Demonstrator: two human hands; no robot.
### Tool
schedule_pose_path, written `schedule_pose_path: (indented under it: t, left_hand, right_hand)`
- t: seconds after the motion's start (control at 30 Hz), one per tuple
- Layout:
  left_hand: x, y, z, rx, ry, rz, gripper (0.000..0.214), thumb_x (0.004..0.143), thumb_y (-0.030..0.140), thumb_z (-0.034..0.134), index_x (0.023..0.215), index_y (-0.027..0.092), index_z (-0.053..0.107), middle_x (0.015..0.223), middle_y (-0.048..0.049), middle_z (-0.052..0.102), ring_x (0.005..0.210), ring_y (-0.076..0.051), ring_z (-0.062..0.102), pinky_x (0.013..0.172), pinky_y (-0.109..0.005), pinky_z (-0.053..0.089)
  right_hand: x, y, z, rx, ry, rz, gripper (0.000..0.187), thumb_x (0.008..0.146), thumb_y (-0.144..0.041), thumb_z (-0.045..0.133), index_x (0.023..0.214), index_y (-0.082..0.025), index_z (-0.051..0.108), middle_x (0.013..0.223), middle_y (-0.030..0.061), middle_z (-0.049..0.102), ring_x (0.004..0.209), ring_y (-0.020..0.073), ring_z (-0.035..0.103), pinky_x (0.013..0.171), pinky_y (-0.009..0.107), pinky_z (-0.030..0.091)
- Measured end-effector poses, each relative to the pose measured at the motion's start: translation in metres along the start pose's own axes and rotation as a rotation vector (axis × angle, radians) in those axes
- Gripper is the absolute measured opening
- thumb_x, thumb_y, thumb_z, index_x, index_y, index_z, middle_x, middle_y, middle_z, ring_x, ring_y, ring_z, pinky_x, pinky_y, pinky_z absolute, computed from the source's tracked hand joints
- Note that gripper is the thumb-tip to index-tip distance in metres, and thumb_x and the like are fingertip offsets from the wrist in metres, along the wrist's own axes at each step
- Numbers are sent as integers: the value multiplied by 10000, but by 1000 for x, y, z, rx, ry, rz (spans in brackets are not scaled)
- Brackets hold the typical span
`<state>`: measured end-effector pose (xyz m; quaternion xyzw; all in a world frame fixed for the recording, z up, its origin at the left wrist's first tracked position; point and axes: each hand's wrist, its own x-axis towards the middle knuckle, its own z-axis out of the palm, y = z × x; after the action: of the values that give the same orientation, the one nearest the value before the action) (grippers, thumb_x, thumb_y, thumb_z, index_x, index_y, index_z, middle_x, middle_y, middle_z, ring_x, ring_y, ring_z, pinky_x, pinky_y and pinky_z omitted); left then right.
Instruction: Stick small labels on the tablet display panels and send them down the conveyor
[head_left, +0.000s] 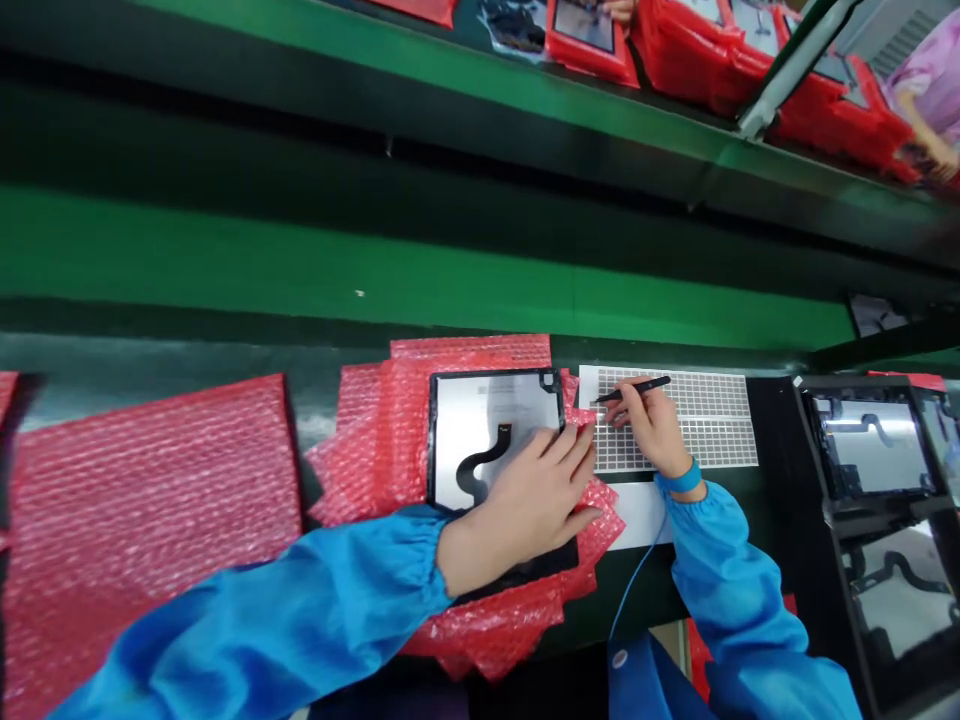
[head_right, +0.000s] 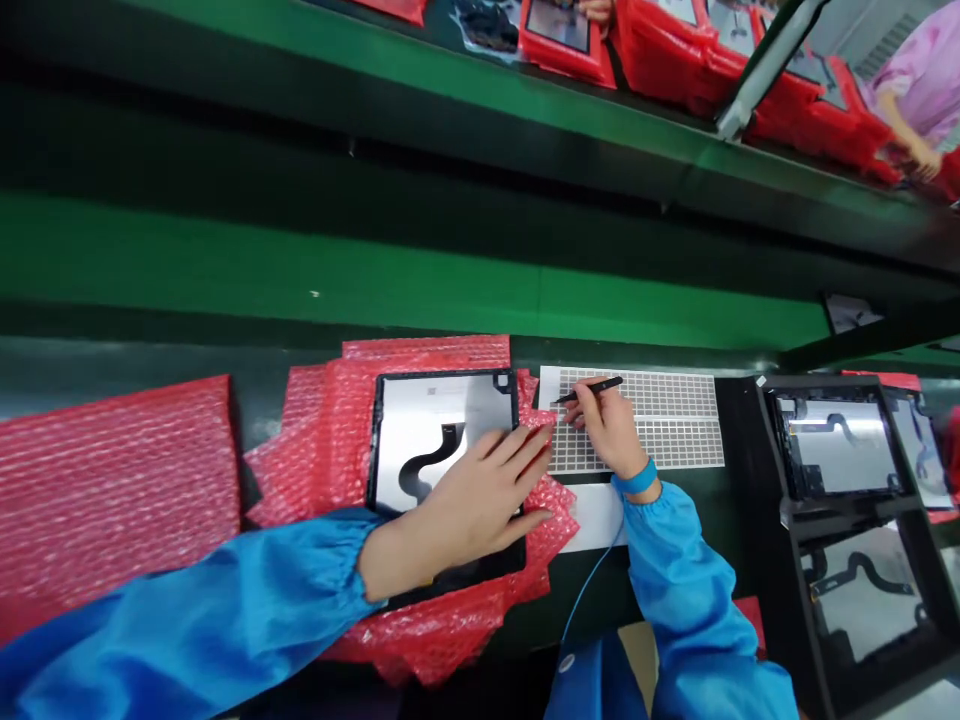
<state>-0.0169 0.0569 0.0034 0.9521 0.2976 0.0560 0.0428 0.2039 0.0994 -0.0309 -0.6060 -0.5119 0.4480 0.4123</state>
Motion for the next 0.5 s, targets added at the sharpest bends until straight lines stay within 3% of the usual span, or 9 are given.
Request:
schedule_pose_path:
  t: [0.3,0.5]
  left_hand:
    - [-6,3,4,-21,27,-35,648,1048,546,490,1390,33,691,1498,-231,637,1345,-394,566,1081,-506,369]
    - [-7,1,2,-49,40,-32,597,1021,454,493,1393,30,689,1503,-233,634,1345,-385,563,1095,-511,348]
  right_hand:
    - [-6,-6,-3,27,-18,70,420,1034,-614,602,1112,-203,641,842,60,793,717,200,796,583,315,688]
    - [-5,-7,-3,-7,-28,85,388,1044,-595,600,1091,-212,645,744,36,773,735,216,803,599,327,694]
